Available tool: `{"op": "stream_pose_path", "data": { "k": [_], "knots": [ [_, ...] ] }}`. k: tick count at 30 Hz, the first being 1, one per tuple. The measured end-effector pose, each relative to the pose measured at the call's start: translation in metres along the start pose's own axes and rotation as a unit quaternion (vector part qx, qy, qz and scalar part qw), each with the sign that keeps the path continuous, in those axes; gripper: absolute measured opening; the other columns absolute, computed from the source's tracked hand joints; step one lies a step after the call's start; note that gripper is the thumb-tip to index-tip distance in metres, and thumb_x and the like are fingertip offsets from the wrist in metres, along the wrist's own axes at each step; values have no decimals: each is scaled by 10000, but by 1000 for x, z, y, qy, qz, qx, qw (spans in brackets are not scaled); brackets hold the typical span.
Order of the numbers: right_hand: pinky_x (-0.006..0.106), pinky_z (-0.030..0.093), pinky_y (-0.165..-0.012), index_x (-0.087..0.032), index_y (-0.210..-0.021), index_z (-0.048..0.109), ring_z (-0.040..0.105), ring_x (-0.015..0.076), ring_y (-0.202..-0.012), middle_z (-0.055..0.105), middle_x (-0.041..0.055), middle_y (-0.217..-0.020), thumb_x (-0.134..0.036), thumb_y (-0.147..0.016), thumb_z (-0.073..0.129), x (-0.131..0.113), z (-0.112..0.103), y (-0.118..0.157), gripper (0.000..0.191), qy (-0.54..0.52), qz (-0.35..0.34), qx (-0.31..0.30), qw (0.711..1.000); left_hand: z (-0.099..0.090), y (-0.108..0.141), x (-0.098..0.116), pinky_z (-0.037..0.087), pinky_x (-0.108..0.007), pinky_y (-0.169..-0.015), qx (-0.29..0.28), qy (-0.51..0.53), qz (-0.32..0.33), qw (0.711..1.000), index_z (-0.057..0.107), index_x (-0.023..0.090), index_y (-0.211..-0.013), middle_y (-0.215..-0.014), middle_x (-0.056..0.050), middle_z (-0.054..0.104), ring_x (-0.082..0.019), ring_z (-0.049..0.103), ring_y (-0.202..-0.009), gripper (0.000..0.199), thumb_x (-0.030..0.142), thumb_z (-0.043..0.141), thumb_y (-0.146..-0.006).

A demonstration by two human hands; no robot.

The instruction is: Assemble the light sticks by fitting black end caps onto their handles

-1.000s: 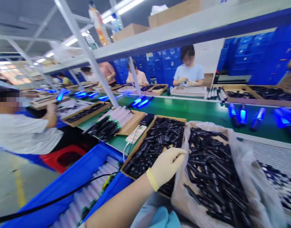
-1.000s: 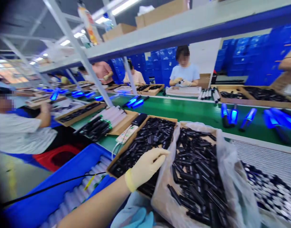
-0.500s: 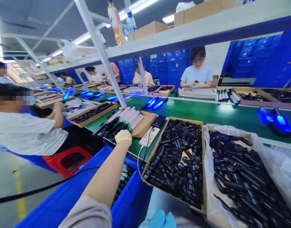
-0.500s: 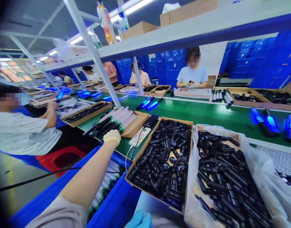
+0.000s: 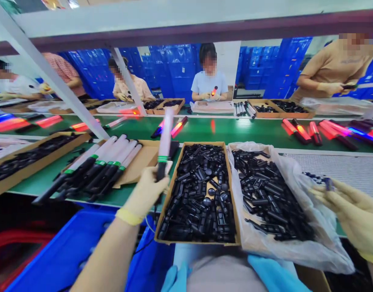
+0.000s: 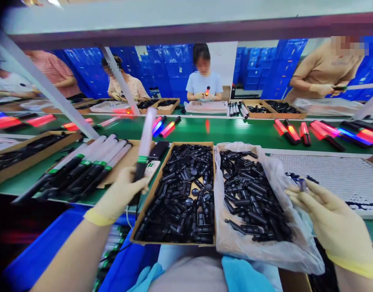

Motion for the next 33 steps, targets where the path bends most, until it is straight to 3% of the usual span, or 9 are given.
{"op": "stream_pose_path", "data": {
  "k": [3,6,8,12,16,19,26,30,33],
  "knots": [
    [289,621,-723,-164,-1168,658,724,228,-767,738,104,-954,-534,-691,740,-2,43,31,609,46,10,-153,987,91,51,44,366,-192,-493,-257,329,-33,908,515,160,-980,-604,31,518,-92,448,-490,312,391,650,-820],
    [268,615,-714,-237,-1121,708,723,193,-792,744,39,-961,-468,-836,623,-34,82,74,377,143,-152,-275,939,149,85,73,318,-184,-428,-319,526,-117,779,563,161,-1070,-726,11,533,-71,431,-488,474,561,612,-820],
    [233,598,-703,-271,-1023,723,717,154,-782,743,-10,-932,-393,-923,528,-58,98,98,250,189,-286,-296,891,168,96,84,360,-197,-451,-300,569,-127,755,600,162,-1097,-736,-2,552,-88,462,-524,491,580,580,-840],
    [232,526,-558,-227,-815,658,657,129,-597,686,-16,-711,-347,-1031,314,-77,111,114,424,258,-439,-241,826,175,103,101,459,-225,-603,-222,583,-70,778,674,152,-1017,-780,-34,619,-132,559,-672,329,440,590,-883],
    [264,462,-534,-202,-760,605,609,136,-550,620,4,-646,-357,-1047,265,-70,111,110,471,280,-480,-188,810,189,110,104,484,-244,-636,-202,630,-145,735,667,139,-1060,-767,-35,614,-135,581,-663,378,462,533,-917],
    [264,450,-533,-179,-850,637,606,139,-574,613,16,-670,-352,-1040,298,-65,110,111,426,271,-485,-197,808,198,110,104,490,-249,-625,-199,660,-178,702,643,139,-1094,-753,-28,601,-121,565,-611,374,452,524,-927],
    [315,473,-541,-112,-1184,635,604,191,-646,623,79,-803,-220,-1005,311,-56,118,116,386,315,-503,-270,758,203,110,108,500,-246,-614,-196,670,-204,686,670,145,-1024,-710,-20,571,-122,548,-599,336,434,528,-931],
    [294,518,-694,-162,-1331,545,608,178,-836,609,84,-963,-213,-993,363,-51,101,105,387,235,-429,-335,805,203,113,114,480,-219,-589,-208,673,-210,678,664,141,-1010,-737,-27,558,-113,534,-604,347,432,481,-956],
    [236,481,-857,-251,-1371,518,584,133,-1000,587,55,-1112,-215,-998,395,-43,69,77,394,176,-354,-252,883,205,117,118,458,-197,-567,-243,684,-210,655,640,139,-1078,-772,-25,529,-104,524,-622,377,450,461,-961]
  ]
}}
Point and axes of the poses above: each hand's wrist, its own y-axis away from the middle knuckle, its own z-axis out of the palm, x = y × z, the point moved 6 cm from there along -y, towards the middle knuckle
